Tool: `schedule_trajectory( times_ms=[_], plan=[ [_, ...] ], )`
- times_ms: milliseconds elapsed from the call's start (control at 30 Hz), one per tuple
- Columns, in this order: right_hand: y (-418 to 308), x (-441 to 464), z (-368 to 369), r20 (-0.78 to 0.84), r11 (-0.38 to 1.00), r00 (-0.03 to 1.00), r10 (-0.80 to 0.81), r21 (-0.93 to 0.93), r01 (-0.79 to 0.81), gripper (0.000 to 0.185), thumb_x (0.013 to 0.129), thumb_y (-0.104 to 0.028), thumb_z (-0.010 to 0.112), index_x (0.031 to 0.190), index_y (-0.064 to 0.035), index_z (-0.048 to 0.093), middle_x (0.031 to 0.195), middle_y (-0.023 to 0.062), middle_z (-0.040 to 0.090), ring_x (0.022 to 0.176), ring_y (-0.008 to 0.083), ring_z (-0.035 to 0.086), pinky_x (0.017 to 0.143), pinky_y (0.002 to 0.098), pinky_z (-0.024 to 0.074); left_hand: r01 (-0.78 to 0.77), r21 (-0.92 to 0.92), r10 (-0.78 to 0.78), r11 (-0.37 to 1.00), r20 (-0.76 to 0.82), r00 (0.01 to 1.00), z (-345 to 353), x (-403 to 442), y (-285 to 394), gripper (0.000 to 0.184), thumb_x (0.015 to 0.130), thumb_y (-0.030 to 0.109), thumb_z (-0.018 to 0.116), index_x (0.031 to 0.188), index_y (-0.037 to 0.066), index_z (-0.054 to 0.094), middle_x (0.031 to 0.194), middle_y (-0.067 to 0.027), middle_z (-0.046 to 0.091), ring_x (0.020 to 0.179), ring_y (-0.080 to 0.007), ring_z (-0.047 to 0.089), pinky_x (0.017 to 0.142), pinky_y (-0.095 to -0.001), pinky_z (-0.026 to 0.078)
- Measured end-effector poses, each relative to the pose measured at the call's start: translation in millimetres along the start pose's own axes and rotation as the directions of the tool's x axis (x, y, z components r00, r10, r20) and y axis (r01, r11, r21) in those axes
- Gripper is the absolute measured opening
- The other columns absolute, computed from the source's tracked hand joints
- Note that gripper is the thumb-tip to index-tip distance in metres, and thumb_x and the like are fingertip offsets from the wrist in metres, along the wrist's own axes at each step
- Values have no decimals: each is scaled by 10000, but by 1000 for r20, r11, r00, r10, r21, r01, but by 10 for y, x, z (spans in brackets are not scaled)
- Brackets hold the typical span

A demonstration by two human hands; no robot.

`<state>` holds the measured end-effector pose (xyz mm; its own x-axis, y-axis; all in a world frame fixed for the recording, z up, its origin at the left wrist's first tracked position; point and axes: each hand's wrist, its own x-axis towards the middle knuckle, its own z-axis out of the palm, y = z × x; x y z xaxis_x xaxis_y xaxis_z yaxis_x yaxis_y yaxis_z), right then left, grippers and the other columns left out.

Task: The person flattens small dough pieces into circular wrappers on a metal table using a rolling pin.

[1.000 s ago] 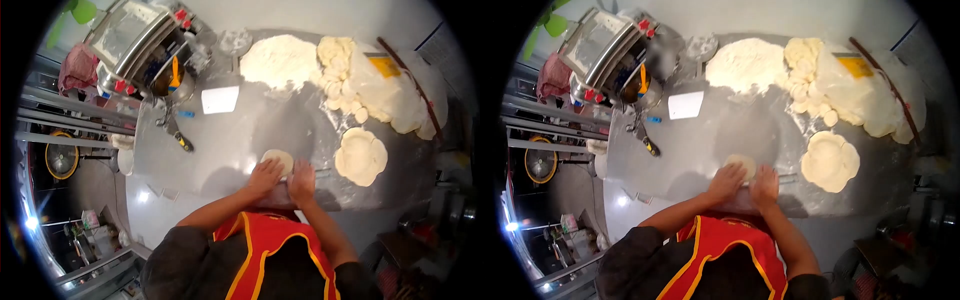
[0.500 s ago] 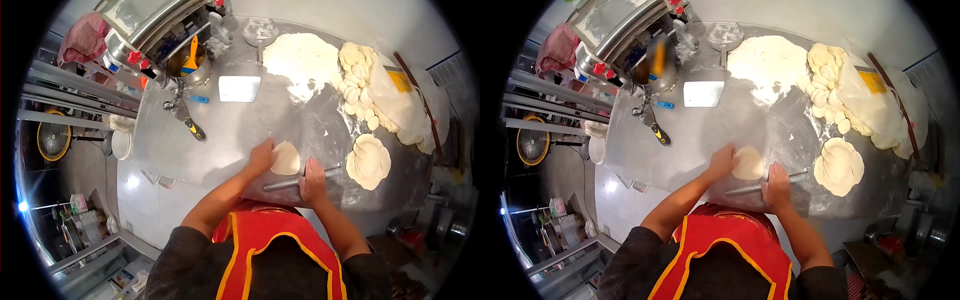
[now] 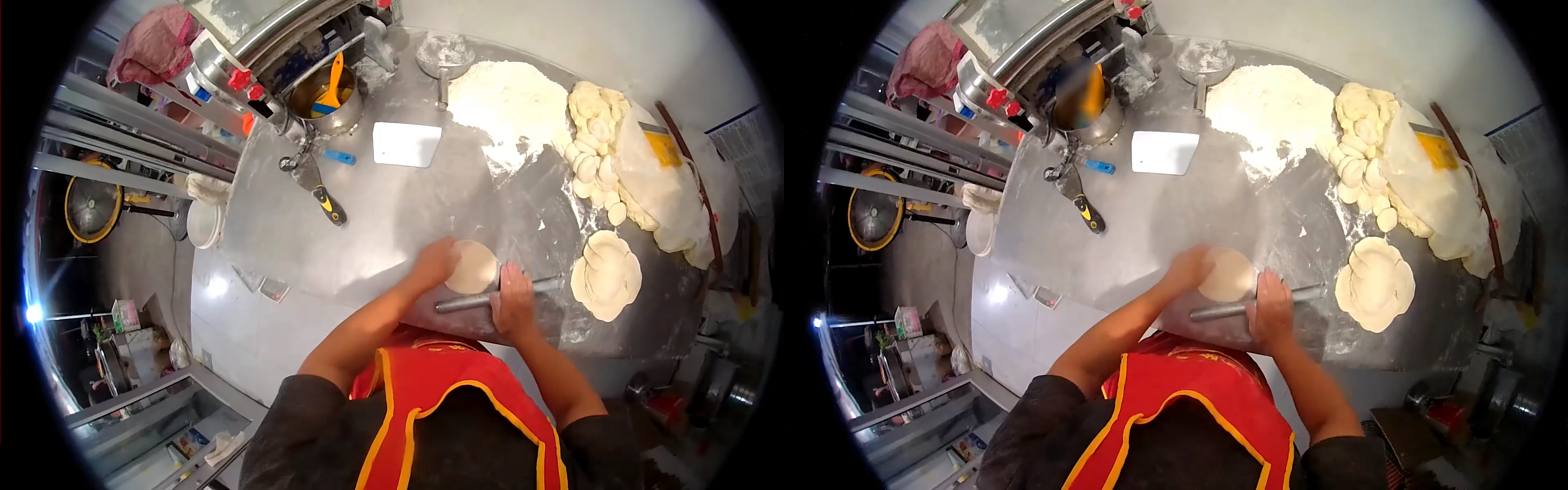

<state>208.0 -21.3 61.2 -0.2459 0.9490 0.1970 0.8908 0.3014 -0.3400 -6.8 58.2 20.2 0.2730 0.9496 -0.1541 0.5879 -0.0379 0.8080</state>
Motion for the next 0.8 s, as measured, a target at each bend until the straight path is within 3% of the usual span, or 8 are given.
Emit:
schedule_trajectory(
  times_ms=[100,200,300,367,433,533,600,800],
  plan=[
    [35,483,196,-55,992,996,77,-97,-82,550,895,-237,612,1330,76,487,1386,249,495,1312,368,453,1099,550,316,-15,180,-32,984,254,967,-91,113,226,240,878,265,596,992,76,691,981,-186,689,917,-392,648,806,-500,505],
    [213,1070,339,9,982,985,175,-71,-174,554,928,-254,571,1377,49,456,1439,219,456,1346,352,411,1115,537,294,90,269,-153,959,224,963,-92,404,532,284,888,340,591,982,87,681,1006,-161,687,954,-382,637,800,-490,503],
    [107,990,249,-45,990,991,127,63,-124,509,929,-190,563,1367,46,458,1437,255,436,1325,408,414,1116,535,294,-85,359,-28,929,300,954,-117,434,506,289,901,338,566,942,75,677,994,-157,685,954,-385,632,806,-486,496],
    [127,296,241,-55,998,997,-57,-31,56,593,897,-217,623,1361,98,430,1413,289,451,1305,408,444,1076,527,344,2,255,-49,967,181,982,-169,273,343,284,906,332,563,958,76,674,1000,-157,685,958,-383,631,810,-482,495],
    [8,-140,-42,208,1000,978,11,13,-14,602,876,-197,650,1341,119,435,1397,324,445,1285,432,457,1053,526,369,30,105,-39,994,87,995,-170,104,143,282,908,328,562,978,78,671,1009,-158,684,964,-381,631,817,-479,494],
    [-19,113,69,-84,995,993,-79,-67,73,587,884,-216,639,1329,117,451,1390,299,462,1269,420,468,1037,512,377,58,4,-58,998,112,992,-158,-102,87,291,908,331,559,1017,84,668,1021,-162,684,975,-377,631,828,-476,492],
    [24,688,196,-25,997,999,37,-61,-39,544,908,-230,609,1315,104,476,1362,280,490,1245,415,483,1030,499,377,98,177,-145,979,275,950,-224,72,331,307,910,341,553,1050,91,665,1022,-167,684,981,-376,634,833,-477,492],
    [113,916,340,-74,998,996,52,-20,-54,540,873,-197,622,1309,91,485,1358,292,491,1269,423,468,1065,516,356,47,222,-86,974,169,982,-90,385,306,345,910,388,543,1082,114,663,1026,-178,689,955,-375,649,803,-480,506]
  ],
)
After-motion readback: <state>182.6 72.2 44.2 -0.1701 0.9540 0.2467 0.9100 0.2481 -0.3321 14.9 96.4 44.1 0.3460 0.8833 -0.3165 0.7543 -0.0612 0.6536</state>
